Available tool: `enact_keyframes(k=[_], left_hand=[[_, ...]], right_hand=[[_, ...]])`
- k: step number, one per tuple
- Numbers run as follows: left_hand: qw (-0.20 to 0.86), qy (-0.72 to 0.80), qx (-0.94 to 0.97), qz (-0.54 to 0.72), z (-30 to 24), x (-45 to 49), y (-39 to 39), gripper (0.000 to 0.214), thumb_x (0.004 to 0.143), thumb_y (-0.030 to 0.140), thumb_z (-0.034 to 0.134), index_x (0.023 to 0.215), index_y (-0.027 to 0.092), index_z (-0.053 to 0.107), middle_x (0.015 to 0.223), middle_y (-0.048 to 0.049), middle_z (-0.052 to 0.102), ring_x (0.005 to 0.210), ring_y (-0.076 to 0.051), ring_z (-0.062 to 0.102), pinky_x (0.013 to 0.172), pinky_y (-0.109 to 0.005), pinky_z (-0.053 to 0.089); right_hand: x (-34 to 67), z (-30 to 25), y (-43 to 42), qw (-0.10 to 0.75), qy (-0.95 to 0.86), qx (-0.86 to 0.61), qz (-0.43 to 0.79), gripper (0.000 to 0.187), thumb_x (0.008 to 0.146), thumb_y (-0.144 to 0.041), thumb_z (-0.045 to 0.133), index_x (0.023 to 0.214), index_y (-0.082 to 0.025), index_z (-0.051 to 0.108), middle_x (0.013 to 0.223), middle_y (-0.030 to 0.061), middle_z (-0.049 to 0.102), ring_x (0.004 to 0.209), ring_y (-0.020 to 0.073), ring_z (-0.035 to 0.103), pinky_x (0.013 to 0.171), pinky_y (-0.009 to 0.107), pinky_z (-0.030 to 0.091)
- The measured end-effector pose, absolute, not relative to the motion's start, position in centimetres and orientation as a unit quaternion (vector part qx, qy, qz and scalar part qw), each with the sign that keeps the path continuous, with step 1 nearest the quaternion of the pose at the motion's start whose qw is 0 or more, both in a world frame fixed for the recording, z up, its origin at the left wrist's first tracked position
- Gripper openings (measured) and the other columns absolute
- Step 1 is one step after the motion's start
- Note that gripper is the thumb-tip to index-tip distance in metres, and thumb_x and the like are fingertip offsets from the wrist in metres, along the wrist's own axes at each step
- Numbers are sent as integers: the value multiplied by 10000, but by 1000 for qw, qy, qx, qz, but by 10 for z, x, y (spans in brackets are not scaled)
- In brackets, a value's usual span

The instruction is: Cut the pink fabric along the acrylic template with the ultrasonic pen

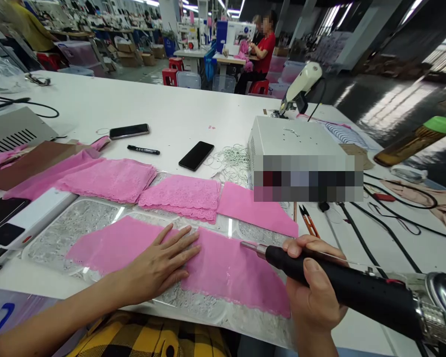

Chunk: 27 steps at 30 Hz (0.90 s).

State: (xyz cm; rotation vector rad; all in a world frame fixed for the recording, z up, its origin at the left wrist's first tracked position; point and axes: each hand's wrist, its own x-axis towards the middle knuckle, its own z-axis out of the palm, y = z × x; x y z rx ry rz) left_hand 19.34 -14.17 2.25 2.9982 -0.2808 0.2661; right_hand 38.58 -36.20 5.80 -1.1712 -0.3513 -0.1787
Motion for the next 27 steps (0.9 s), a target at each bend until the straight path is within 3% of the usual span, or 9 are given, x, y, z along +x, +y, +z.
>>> enact_keyframes(k=[21, 27], left_hand=[[102, -85, 988, 75, 24, 190, -140, 470, 990, 426, 511, 1402, 200, 494, 1518, -98, 437, 1460, -311, 304, 1213, -576, 78], [116, -77, 987, 74, 27, 187, -141, 453, 1012, 450, 451, 1391, 207, 504, 1516, -95, 441, 1454, -302, 319, 1215, -563, 80]], right_hand=[[377, 64, -348, 802, -163, -569, -73, 127, 607, -248, 620, 719, -198, 589, 753, -4, 562, 586, 126, 491, 629, 371, 469], [370, 65, -333, 801, -191, -565, -49, 137, 617, -241, 631, 745, -195, 610, 746, 3, 571, 585, 129, 508, 619, 373, 477]])
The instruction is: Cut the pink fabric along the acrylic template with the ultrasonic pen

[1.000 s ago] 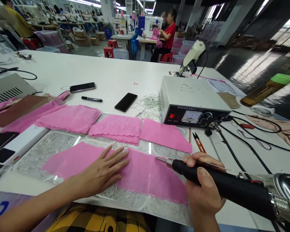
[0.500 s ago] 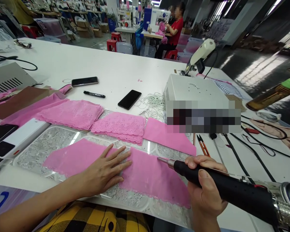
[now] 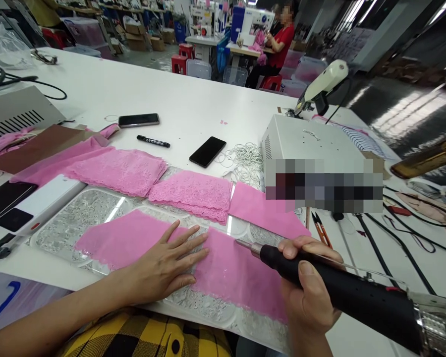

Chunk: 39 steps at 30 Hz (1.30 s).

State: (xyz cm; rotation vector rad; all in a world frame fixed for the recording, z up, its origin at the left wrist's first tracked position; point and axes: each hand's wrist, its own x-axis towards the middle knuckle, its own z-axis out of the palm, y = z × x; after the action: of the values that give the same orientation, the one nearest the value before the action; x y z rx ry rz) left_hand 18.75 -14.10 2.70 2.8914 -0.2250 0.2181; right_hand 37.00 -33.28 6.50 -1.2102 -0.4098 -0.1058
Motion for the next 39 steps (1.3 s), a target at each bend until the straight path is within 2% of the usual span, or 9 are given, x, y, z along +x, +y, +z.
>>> enact_keyframes(k=[15, 22, 28, 33, 36, 39], left_hand=[[148, -66, 985, 65, 27, 184, -140, 461, 991, 481, 481, 1363, 212, 528, 1486, -110, 477, 1457, -312, 309, 1213, -579, 70], [171, -52, 982, 63, 32, 169, -139, 448, 990, 472, 489, 1357, 216, 521, 1519, -110, 433, 1466, -322, 286, 1190, -621, 129], [168, -53, 981, 80, 38, 155, -136, 381, 1001, 381, 489, 1326, 190, 544, 1487, -115, 474, 1471, -296, 285, 1205, -569, 175], [148, -97, 979, 105, 51, 170, -133, 299, 1016, 213, 414, 1229, 129, 605, 1376, -133, 576, 1359, -281, 456, 1147, -485, 341], [157, -160, 970, 96, 54, 203, -139, 290, 960, 94, 441, 1172, 121, 636, 1269, -123, 645, 1212, -255, 572, 1037, -402, 460], [170, -234, 957, 33, 55, 252, -163, 277, 885, 26, 487, 1045, 133, 686, 1150, -119, 690, 1070, -226, 637, 946, -352, 515]], right_hand=[[371, 64, -325, 772, -224, -593, -50, 85, 619, -237, 610, 701, -214, 605, 710, -4, 580, 566, 147, 511, 614, 396, 491], [366, 71, -319, 792, -178, -583, -15, 106, 534, -211, 578, 640, -219, 579, 670, -17, 531, 552, 121, 440, 584, 362, 448], [360, 75, -321, 801, -122, -585, -32, 149, 471, -224, 525, 606, -225, 588, 672, 5, 520, 548, 135, 425, 567, 383, 398], [376, 73, -345, 814, -15, -565, -135, 85, 498, -235, 514, 571, -241, 556, 722, 32, 451, 617, 164, 388, 598, 421, 389], [390, 67, -371, 805, 28, -548, -225, 80, 486, -252, 507, 538, -235, 566, 717, 48, 434, 626, 176, 397, 653, 475, 431], [398, 54, -408, 794, 53, -537, -280, 73, 502, -251, 518, 535, -245, 583, 709, 47, 422, 610, 180, 393, 676, 516, 469]])
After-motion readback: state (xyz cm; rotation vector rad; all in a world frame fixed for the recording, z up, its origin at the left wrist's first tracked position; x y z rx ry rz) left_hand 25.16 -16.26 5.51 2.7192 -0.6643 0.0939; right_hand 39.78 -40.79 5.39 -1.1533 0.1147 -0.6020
